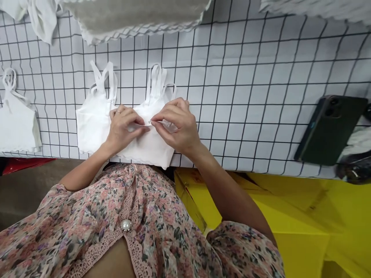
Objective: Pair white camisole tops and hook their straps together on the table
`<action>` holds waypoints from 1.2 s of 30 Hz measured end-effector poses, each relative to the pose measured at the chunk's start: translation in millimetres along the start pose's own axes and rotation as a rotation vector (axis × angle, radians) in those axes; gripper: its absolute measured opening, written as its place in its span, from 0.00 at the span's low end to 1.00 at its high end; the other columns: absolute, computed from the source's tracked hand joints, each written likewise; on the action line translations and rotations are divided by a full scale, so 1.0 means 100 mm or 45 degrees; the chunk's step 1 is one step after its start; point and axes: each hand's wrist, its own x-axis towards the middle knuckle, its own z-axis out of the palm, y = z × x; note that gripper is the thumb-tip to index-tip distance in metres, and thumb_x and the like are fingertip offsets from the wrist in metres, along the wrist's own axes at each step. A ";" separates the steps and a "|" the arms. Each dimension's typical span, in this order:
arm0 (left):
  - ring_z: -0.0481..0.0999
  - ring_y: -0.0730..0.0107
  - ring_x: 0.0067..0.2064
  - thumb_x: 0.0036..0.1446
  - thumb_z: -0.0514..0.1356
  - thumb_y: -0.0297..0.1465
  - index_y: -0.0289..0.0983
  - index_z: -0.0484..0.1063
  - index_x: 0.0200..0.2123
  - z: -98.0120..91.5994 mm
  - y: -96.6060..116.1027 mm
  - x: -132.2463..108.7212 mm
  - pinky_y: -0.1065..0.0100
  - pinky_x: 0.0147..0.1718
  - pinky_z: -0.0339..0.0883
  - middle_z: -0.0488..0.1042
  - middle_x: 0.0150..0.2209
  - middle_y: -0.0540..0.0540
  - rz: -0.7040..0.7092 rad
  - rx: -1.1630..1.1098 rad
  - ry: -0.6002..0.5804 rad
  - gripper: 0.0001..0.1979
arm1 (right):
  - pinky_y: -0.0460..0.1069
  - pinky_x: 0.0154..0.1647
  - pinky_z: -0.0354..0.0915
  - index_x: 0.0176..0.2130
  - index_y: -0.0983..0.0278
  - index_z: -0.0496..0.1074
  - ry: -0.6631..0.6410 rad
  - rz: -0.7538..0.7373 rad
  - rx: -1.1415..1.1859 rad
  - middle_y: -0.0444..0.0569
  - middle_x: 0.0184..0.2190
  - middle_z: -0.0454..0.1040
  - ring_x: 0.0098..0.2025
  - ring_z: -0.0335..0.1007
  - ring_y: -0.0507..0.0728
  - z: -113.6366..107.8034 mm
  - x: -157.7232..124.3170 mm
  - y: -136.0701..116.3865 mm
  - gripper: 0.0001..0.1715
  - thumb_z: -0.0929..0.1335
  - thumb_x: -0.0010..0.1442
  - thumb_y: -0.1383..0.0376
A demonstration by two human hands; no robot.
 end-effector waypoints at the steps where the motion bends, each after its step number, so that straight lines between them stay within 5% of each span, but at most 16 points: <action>1: 0.72 0.58 0.48 0.66 0.70 0.40 0.42 0.77 0.35 0.02 0.00 -0.01 0.54 0.54 0.56 0.79 0.36 0.50 0.017 -0.019 0.014 0.11 | 0.65 0.52 0.70 0.37 0.55 0.78 -0.012 -0.006 -0.001 0.48 0.33 0.78 0.46 0.74 0.64 0.01 -0.01 0.00 0.06 0.71 0.68 0.60; 14: 0.71 0.59 0.45 0.67 0.66 0.36 0.44 0.77 0.34 0.13 -0.04 -0.04 0.51 0.59 0.55 0.76 0.32 0.50 0.088 -0.140 0.083 0.08 | 0.74 0.61 0.62 0.38 0.52 0.78 -0.179 0.009 -0.068 0.48 0.35 0.79 0.55 0.72 0.70 0.09 -0.06 0.10 0.14 0.69 0.71 0.50; 30: 0.72 0.59 0.45 0.68 0.65 0.38 0.43 0.74 0.32 0.13 -0.04 -0.03 0.52 0.61 0.55 0.75 0.31 0.50 0.081 -0.174 0.066 0.11 | 0.72 0.55 0.66 0.36 0.52 0.79 -0.206 -0.078 -0.152 0.48 0.33 0.79 0.52 0.74 0.70 0.04 0.00 0.08 0.12 0.68 0.70 0.54; 36: 0.73 0.58 0.46 0.66 0.65 0.35 0.43 0.75 0.32 0.11 -0.02 -0.04 0.51 0.61 0.55 0.76 0.31 0.50 0.082 -0.174 0.058 0.08 | 0.76 0.64 0.58 0.35 0.52 0.75 -0.185 -0.066 -0.218 0.49 0.33 0.79 0.52 0.73 0.69 0.03 -0.08 0.04 0.13 0.67 0.72 0.56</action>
